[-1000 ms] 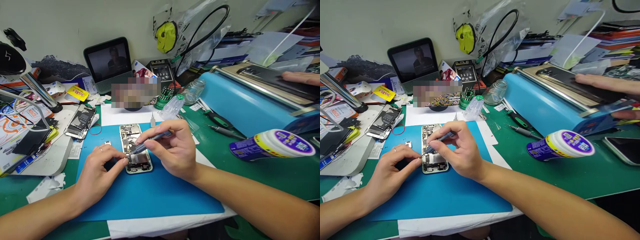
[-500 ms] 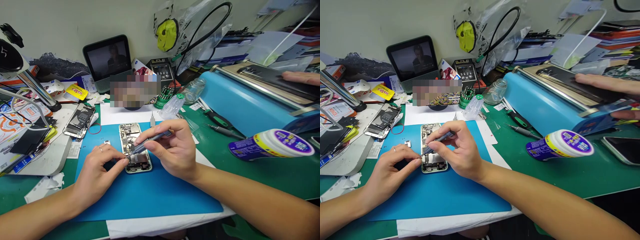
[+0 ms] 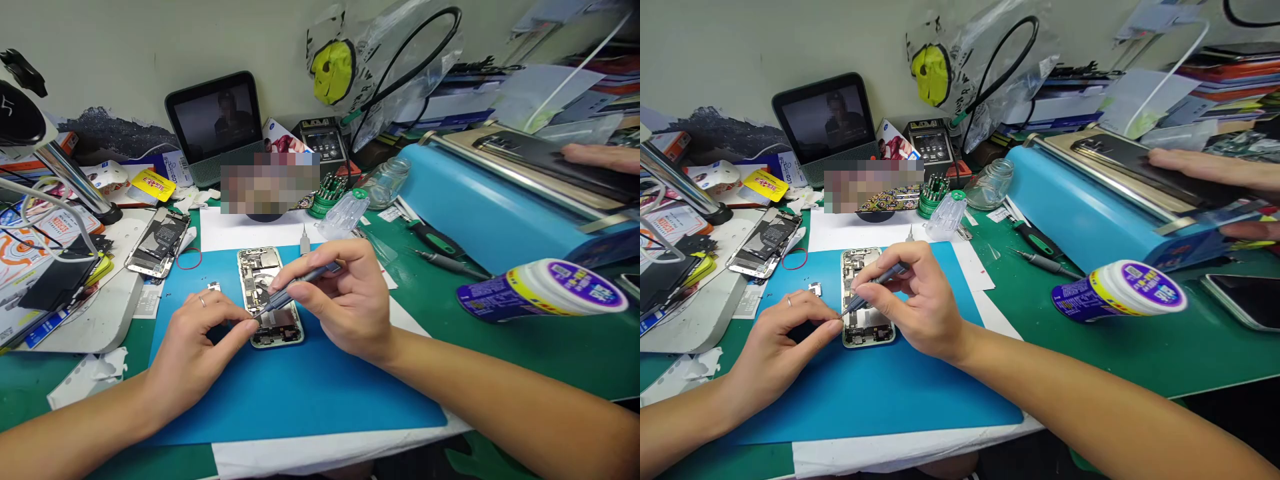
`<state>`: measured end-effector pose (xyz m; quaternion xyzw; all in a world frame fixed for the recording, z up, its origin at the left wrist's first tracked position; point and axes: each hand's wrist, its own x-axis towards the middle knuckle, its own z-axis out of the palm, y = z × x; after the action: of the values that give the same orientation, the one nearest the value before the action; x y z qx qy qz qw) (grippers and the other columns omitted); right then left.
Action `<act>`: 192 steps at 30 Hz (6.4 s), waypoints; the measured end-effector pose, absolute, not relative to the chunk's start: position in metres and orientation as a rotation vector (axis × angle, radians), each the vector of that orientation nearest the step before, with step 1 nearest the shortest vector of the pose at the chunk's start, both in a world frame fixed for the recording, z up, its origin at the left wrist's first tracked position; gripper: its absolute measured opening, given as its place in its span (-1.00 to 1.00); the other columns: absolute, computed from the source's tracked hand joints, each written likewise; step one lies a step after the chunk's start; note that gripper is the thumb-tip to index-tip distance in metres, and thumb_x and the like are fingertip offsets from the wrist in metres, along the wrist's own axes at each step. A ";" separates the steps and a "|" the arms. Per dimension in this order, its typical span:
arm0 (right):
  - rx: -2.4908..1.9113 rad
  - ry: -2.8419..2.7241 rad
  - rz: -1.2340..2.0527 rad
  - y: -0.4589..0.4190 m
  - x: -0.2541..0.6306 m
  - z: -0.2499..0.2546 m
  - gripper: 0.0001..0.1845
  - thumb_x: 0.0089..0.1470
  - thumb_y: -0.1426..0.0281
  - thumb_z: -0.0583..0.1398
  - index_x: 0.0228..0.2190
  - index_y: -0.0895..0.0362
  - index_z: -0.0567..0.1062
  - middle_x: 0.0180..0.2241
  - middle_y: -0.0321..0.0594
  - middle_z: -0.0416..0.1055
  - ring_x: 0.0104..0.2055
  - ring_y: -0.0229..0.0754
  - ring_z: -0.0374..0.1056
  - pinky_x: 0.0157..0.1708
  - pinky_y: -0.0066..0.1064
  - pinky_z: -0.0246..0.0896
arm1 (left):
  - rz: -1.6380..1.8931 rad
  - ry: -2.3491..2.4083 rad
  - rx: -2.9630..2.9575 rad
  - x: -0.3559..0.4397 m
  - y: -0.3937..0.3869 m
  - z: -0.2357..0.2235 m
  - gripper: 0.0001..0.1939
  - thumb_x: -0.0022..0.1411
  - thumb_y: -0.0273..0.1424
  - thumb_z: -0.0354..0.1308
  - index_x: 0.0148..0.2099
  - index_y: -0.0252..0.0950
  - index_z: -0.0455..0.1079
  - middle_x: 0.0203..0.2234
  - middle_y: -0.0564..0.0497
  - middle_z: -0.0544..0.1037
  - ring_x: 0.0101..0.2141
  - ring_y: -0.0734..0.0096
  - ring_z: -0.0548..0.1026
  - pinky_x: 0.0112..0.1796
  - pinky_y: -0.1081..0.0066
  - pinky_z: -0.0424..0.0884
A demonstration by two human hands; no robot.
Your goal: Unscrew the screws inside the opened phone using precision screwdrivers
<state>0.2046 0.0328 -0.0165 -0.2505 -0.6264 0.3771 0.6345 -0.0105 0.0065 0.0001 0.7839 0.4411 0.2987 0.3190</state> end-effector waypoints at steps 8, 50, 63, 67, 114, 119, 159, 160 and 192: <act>-0.561 -1.433 0.874 0.032 0.205 -0.016 -0.70 0.19 0.43 0.34 -0.17 0.01 0.32 -0.32 -0.35 0.60 -0.32 -0.26 0.61 -0.35 -0.44 0.59 | 0.782 1.146 2.066 -0.010 0.008 0.000 -0.87 0.42 -0.36 0.22 -0.23 -0.13 0.54 -0.37 0.12 0.61 -0.32 0.32 0.50 -0.17 0.24 0.22; -0.562 -1.460 1.042 0.031 0.207 -0.018 -0.61 0.22 0.53 0.27 -0.02 -0.03 0.28 -0.23 -0.31 0.57 -0.17 -0.27 0.56 -0.25 -0.45 0.56 | 0.819 1.154 2.058 -0.009 0.008 -0.001 -0.96 0.36 -0.40 0.29 -0.21 -0.17 0.53 -0.35 0.15 0.60 -0.31 0.37 0.50 -0.04 0.24 0.23; -0.550 -1.481 0.870 0.033 0.208 -0.015 -0.60 0.24 0.54 0.25 0.03 -0.05 0.35 -0.26 -0.30 0.57 -0.21 -0.26 0.57 -0.24 -0.43 0.60 | 0.976 1.246 2.095 -0.009 0.000 0.001 -0.88 0.35 -0.44 0.22 -0.19 -0.21 0.31 -0.39 0.13 0.42 -0.38 0.43 0.39 -0.33 0.38 0.29; -0.499 -1.555 0.642 0.035 0.212 -0.015 -0.52 0.25 0.56 0.24 0.14 -0.04 0.37 -0.24 -0.26 0.55 -0.20 -0.26 0.57 -0.21 -0.44 0.59 | 0.944 0.844 2.587 -0.008 -0.014 0.003 -0.94 0.39 -0.48 0.10 -0.20 -0.26 0.30 -0.52 0.14 0.36 -0.52 0.42 0.30 -0.47 0.31 0.16; -0.366 -2.145 0.403 0.038 0.201 -0.006 -0.57 0.38 0.44 0.10 0.23 0.10 0.25 -0.14 -0.14 0.57 -0.14 -0.17 0.45 -0.08 -0.25 0.42 | 0.223 0.895 2.965 -0.002 -0.031 -0.009 -0.45 0.57 -0.22 -0.38 0.12 -0.55 0.26 -0.61 -0.01 0.49 -0.66 0.18 0.47 -0.58 0.18 0.46; -0.355 -2.156 0.398 0.038 0.202 -0.005 -0.53 0.36 0.53 0.08 0.24 0.06 0.26 -0.17 -0.18 0.58 -0.11 -0.19 0.47 -0.02 -0.25 0.44 | 0.222 0.879 2.955 -0.002 -0.032 -0.010 -0.44 0.57 -0.22 -0.38 0.14 -0.58 0.25 -0.61 -0.01 0.50 -0.65 0.18 0.48 -0.58 0.18 0.46; -0.310 -2.190 0.418 0.042 0.200 -0.008 -0.48 0.34 0.54 0.12 0.26 0.07 0.19 -0.09 -0.12 0.56 -0.05 -0.20 0.46 0.10 -0.18 0.40 | 0.171 0.891 2.916 -0.006 -0.033 -0.014 -0.53 0.47 -0.22 -0.05 0.19 -0.53 0.21 -0.54 -0.02 0.54 -0.60 0.15 0.52 -0.53 0.15 0.48; -0.310 -2.198 0.402 0.041 0.200 -0.008 -0.49 0.33 0.50 0.14 0.25 0.07 0.20 -0.11 -0.13 0.56 -0.08 -0.19 0.46 0.09 -0.17 0.41 | 0.168 0.893 2.913 -0.006 -0.034 -0.014 -0.55 0.47 -0.22 -0.05 0.17 -0.52 0.22 -0.54 -0.01 0.54 -0.60 0.14 0.51 -0.53 0.15 0.48; -0.339 -2.221 0.582 0.040 0.205 -0.005 -0.53 0.39 0.50 0.04 0.26 0.01 0.19 0.01 -0.11 0.49 0.17 -0.16 0.36 0.22 -0.11 0.26 | 0.264 0.893 2.953 -0.005 -0.033 -0.016 -0.53 0.54 -0.22 -0.21 0.18 -0.55 0.18 -0.56 -0.03 0.54 -0.62 0.16 0.50 -0.55 0.17 0.48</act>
<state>0.2053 0.0401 -0.0053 -0.1339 -0.8775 0.2299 0.3991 -0.0048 -0.0331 -0.0159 0.9534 0.2885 0.0853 0.0228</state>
